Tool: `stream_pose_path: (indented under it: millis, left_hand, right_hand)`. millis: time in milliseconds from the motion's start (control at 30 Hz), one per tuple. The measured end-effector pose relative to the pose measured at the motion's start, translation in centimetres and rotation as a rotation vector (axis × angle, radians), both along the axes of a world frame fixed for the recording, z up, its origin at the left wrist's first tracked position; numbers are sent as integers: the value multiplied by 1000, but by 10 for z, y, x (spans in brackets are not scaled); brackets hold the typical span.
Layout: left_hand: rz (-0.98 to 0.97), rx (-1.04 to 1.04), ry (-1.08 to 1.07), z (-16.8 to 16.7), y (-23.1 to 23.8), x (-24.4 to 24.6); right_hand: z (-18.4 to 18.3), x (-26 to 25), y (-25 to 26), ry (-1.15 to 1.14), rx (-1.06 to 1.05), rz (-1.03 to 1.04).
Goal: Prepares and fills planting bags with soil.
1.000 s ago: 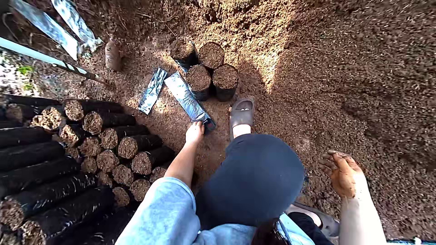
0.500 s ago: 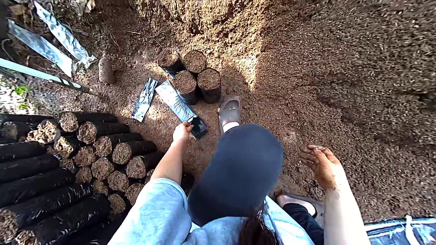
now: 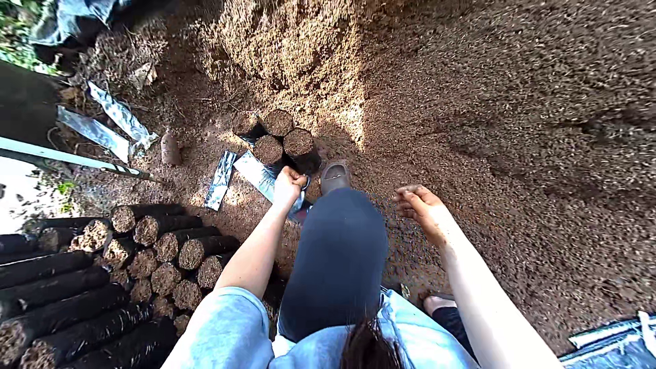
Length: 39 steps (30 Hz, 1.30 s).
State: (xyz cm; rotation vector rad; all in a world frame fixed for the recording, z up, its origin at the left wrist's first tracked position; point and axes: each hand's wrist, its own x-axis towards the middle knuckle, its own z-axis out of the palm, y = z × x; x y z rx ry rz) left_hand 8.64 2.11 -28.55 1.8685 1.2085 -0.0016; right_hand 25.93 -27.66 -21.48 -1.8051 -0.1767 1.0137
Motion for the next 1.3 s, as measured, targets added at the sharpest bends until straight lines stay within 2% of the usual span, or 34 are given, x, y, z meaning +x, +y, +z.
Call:
stream_pose_path:
  millis: [100,233,367,433,467,533,600,667,733,800,867,933,1000,1033,1100,1167,1300]
  left_hand:
    - [14,-292,-232,40,-8,39]
    - [-163,-526,-309,95,-39,100]
    - [-356,-655,-319,113,-78,149]
    - [-324,-721,-327,107,-93,168]
    - [-284,-700,-318,103,-99,178]
    - [-338,-499,-274,94,-102,192]
    - [-526,-205,-160,91,-99,202]
    - [-759,88,-29,94,-100,214]
    - [-995,314,-21,97,-101,225]
    - [-1228,427,-43,100,-105,238]
    - [-1403,519,86,108,-119,257]
    - [-1426,557,190,110,-129,277]
    - [-1344,515,121,104,-124,296]
    - [-1297,479,62,100,-119,301]
    - [-1227,387,-24,92,-106,302]
    - [-1164,314,-61,79,-96,295]
    - [-1112,201,25,60,-91,297]
  right_hand:
    - [13,-2,17,-12,22,85]
    - [26,5,37,-42,95,89]
    - [32,17,57,88,228,-163]
    - [24,31,57,30,233,-236]
    - [19,41,53,-40,171,-235]
    - [12,57,38,-177,-56,-106]
    - [3,63,23,-285,-268,38]
    - [-1,68,11,-327,-400,80]
    - [2,80,-3,-315,-457,-26]
    - [4,100,-18,-267,-439,-157]
    - [5,124,-27,-309,-421,-185]
    - [0,154,-38,-421,-285,-145]
    - [2,200,-54,-545,-194,-100]
    - [12,226,-64,-601,-217,-124]
    - [30,280,-86,-690,-322,-310]
    - [25,327,-102,-675,-447,-435]
    - [-18,360,-89,-627,-639,-264]
